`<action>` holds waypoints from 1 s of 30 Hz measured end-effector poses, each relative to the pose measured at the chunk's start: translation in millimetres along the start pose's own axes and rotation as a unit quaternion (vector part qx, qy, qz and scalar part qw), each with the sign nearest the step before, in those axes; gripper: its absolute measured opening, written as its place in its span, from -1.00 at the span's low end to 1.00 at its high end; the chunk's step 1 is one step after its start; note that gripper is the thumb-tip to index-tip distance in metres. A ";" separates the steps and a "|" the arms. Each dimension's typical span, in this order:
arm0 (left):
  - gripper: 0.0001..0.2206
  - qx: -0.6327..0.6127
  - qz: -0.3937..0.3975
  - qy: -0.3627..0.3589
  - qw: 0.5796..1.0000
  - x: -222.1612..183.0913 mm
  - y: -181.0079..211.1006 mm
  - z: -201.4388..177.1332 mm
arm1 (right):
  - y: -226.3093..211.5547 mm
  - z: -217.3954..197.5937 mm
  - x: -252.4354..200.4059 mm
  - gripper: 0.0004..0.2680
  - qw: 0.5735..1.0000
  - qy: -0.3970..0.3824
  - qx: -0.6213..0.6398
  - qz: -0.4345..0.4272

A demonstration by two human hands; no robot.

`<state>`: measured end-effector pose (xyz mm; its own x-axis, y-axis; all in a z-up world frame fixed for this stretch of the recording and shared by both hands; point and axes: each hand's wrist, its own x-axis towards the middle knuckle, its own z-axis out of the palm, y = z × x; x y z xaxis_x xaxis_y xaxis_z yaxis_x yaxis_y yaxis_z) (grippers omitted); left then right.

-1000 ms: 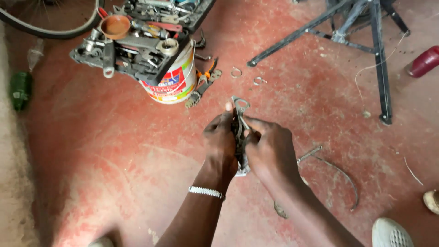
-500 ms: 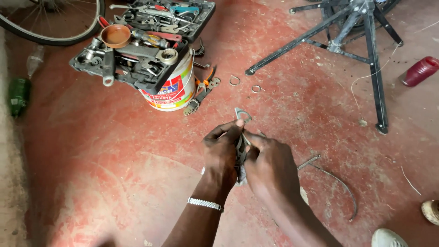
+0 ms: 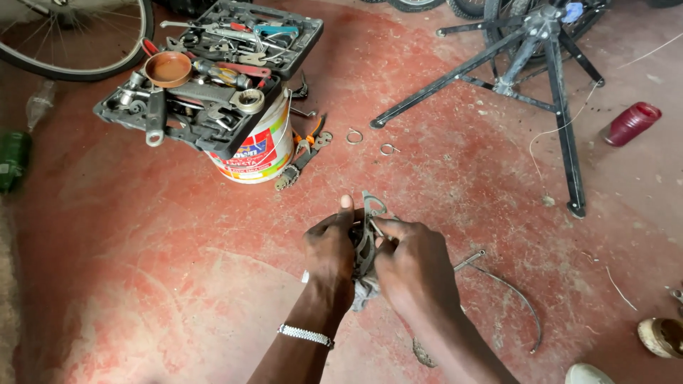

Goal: Cleaning grease and dirt from a bicycle derailleur using a rag and a small tool.

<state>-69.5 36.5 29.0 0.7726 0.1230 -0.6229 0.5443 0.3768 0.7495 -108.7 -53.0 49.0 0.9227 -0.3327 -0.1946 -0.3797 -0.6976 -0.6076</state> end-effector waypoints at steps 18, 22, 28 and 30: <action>-0.70 -0.006 0.017 0.006 1.000 0.6 2.6 0.2 | -22.1 -11.5 0.5 -0.70 0.981 -0.088 0.048 0.163; -0.71 -0.006 0.014 0.008 1.000 -0.2 5.2 -1.4 | -20.9 -13.2 -1.2 -0.71 0.982 -0.114 0.038 0.147; -0.71 0.004 -0.001 0.002 1.000 -6.4 4.2 0.6 | -22.3 -18.2 -1.9 -0.71 0.980 -0.080 0.112 0.141; -0.72 0.027 0.020 0.002 0.999 -4.0 3.1 -1.2 | -22.7 -17.7 -1.2 -0.74 0.981 -0.108 0.045 0.153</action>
<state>-71.3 38.3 33.5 0.7929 0.1410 -0.5928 0.5298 0.3212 0.7850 -102.4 -48.0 76.7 0.7623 -0.3686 -0.5321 -0.6432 -0.5235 -0.5588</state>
